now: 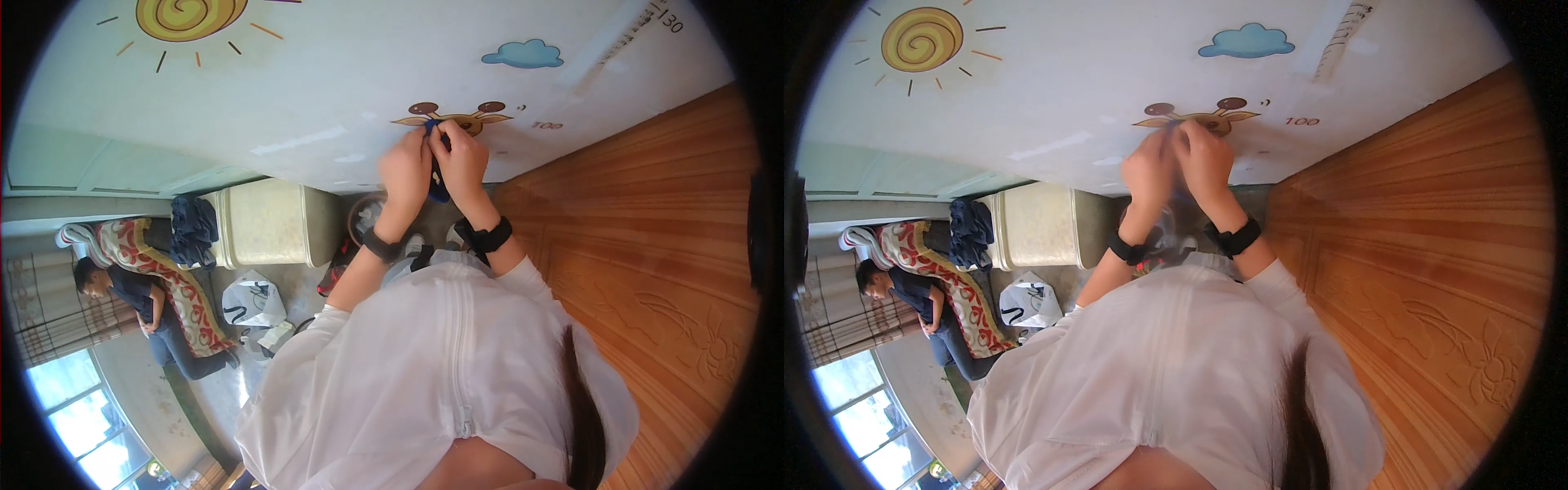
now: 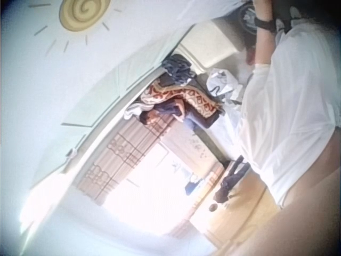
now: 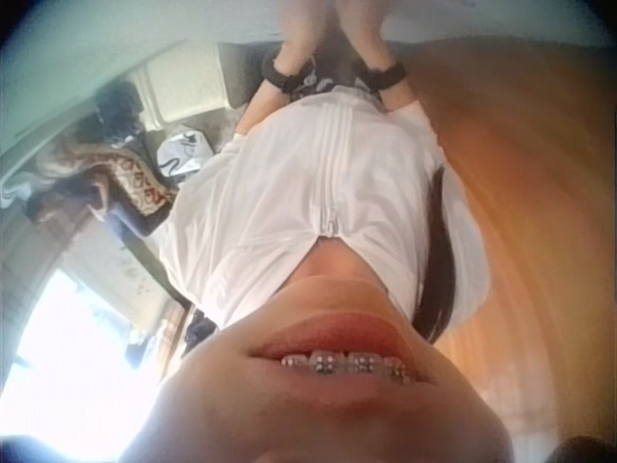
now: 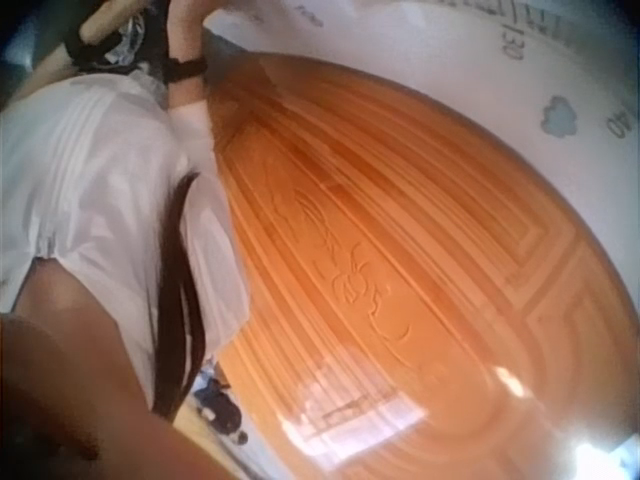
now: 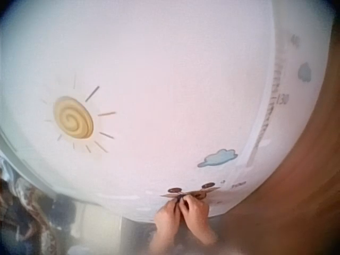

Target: The person wipes a wooden door, a white wall with stickers, a door handle, and a black glass tabletop using a blue cloth.

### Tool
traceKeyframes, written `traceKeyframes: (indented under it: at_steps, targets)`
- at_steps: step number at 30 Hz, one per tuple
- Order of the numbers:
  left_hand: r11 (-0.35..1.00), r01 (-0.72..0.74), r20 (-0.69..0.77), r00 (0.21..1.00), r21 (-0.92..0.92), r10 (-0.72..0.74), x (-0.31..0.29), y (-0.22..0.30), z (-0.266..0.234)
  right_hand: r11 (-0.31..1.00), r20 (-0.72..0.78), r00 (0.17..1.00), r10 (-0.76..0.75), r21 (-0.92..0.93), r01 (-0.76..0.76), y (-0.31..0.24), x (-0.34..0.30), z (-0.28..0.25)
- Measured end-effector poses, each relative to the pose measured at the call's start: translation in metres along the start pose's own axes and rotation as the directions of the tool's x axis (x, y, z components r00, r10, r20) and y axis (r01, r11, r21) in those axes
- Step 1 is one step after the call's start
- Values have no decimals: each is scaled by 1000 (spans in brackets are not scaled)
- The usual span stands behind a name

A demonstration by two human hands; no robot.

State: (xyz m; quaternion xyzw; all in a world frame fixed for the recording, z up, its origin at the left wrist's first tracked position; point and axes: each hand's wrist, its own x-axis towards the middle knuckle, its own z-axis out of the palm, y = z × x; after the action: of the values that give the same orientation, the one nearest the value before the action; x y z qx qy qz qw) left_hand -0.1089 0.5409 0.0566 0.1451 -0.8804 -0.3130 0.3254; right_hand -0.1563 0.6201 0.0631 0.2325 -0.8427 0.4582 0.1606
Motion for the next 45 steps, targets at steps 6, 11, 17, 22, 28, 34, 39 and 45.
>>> traceKeyframes:
  at_steps: [6,11,17,22,28,34,39,45]
  targets:
    - [995,0,174,985,100,-18,-19,-29,25,987,96,995,31,-158,-15,28,-20,12]
    - [1000,21,59,998,8,-21,-6,-2,2,998,-65,996,-53,33,55,1,-1,5]
    - [995,100,-26,995,0,-100,4,-10,-27,994,-17,994,-111,-10,111,-21,3,21]
    - [998,34,13,999,56,-35,4,0,-18,996,-18,996,-84,-8,84,-8,3,11]
    - [1000,1,103,995,-1,0,2,3,7,998,-53,999,8,-68,-12,16,-3,1]
    - [977,-186,169,971,100,168,7,12,43,994,-191,981,29,-102,-49,36,3,-19]
    - [963,-269,180,947,-4,265,7,23,47,984,-241,961,135,-77,-158,39,6,-33]
    - [949,-314,111,943,-7,313,7,27,47,990,-288,952,107,-61,-130,37,6,-34]
